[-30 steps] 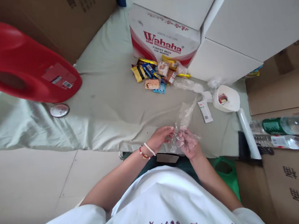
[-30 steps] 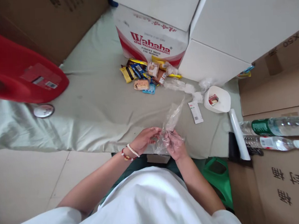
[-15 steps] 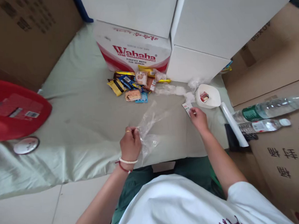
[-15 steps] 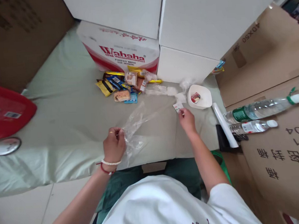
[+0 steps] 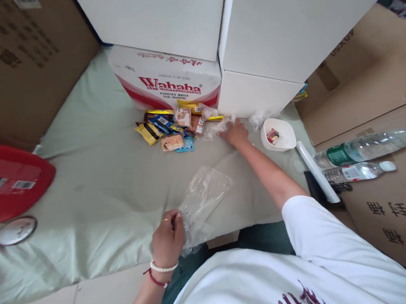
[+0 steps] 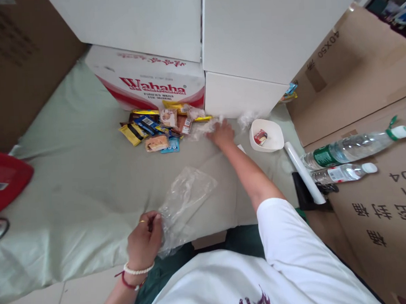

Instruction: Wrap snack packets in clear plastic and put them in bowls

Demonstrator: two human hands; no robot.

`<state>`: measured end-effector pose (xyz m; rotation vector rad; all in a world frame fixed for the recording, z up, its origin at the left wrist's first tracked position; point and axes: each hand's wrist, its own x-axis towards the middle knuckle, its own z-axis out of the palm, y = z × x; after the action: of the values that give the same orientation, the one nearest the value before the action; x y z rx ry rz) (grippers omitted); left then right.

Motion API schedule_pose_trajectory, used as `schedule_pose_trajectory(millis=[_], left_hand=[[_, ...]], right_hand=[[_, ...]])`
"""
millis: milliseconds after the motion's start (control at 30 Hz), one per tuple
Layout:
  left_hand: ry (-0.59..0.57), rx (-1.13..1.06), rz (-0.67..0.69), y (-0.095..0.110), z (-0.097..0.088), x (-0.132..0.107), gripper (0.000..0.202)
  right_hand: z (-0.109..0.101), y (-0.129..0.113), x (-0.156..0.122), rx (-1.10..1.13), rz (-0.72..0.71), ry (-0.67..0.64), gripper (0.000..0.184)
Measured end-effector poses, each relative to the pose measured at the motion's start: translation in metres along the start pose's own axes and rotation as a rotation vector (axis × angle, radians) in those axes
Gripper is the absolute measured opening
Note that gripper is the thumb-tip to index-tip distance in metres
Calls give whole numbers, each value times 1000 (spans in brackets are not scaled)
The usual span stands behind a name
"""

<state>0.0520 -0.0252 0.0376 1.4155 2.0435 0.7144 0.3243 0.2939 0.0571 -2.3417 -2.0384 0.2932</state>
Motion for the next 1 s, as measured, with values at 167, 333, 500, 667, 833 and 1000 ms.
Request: schedule_pose_trajectory(millis=[167,333,500,667,833,1000], left_hand=[[69,-111,-179,-5,4,4,25],[102,-235,-210,2,7,10,26],[131,-205,-136,18,14,14,24],[211,-66,-14,27,29,16,19],[200,-90,128,44,43,15,20],[74,-352,-23,54,48,26,17]], right_hand=[[-10,31,18,108,-33,158,50],[-28,70,39,160,-57,126,42],[-48,83,14,241,-204,40,60],[-50,55,-90,631,-174,84,47],[17,-10,-206,1276,6,-481,49],[50,-26,-230,1462,190,-333,31]])
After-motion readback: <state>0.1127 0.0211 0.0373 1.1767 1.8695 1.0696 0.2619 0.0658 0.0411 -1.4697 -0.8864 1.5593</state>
